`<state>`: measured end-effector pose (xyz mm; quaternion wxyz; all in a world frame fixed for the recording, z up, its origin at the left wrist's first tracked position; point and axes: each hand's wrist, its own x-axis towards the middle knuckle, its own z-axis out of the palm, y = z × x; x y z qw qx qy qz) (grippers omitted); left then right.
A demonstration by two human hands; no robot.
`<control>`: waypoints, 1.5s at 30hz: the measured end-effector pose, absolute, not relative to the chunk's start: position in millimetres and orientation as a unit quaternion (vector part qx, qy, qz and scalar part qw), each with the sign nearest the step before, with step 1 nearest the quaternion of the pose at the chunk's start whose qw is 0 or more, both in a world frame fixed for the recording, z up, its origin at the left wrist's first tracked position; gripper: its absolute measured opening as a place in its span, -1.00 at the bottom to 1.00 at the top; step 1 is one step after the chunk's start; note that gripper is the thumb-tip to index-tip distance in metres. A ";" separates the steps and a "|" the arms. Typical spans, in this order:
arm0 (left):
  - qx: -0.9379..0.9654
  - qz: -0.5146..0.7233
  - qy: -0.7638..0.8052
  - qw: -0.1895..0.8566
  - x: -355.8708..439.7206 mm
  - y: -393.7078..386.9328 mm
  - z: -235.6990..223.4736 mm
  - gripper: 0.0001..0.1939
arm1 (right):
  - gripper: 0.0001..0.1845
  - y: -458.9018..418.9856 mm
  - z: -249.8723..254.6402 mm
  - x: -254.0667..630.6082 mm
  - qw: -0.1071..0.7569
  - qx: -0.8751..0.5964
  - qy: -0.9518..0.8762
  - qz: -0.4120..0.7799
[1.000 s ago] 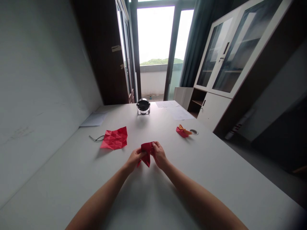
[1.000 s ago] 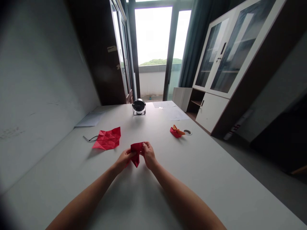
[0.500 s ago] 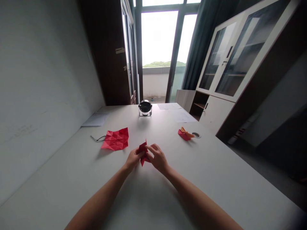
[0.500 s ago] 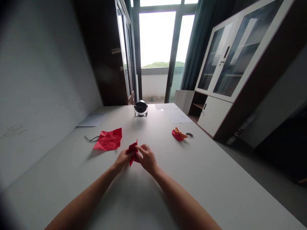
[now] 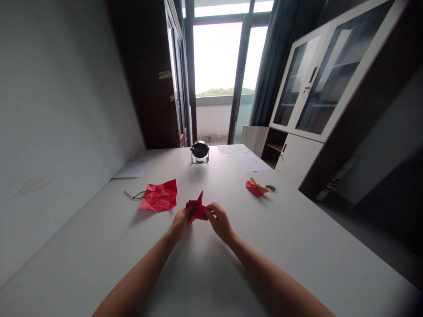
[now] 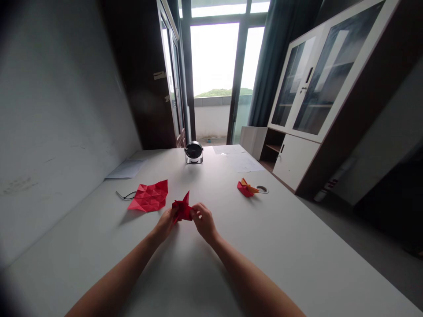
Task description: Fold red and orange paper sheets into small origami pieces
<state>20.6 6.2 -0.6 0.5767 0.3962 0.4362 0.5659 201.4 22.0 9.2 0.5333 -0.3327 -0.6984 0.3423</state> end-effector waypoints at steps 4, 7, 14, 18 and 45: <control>0.343 0.588 0.396 0.617 17.1 6.5 -1.1 -0.48 | -0.77 26.8 4.4 200.1 0.584 -0.346 -0.606 0.414; 0.315 0.593 0.384 0.634 16.3 6.6 -1.3 -0.54 | -0.73 31.7 0.9 200.9 0.602 -0.346 -0.562 0.449; 0.241 0.650 0.341 0.635 9.5 13.3 -3.3 -0.69 | -0.69 45.7 -6.0 208.7 0.653 -0.368 -0.420 0.512; 0.266 0.638 0.355 0.630 10.2 10.7 0.9 -0.65 | -0.69 48.7 -8.6 212.3 0.657 -0.367 -0.387 0.534; 0.307 0.658 0.392 0.565 13.8 13.1 -9.5 -0.57 | -0.50 40.3 -5.6 214.0 0.560 -0.397 -0.534 0.493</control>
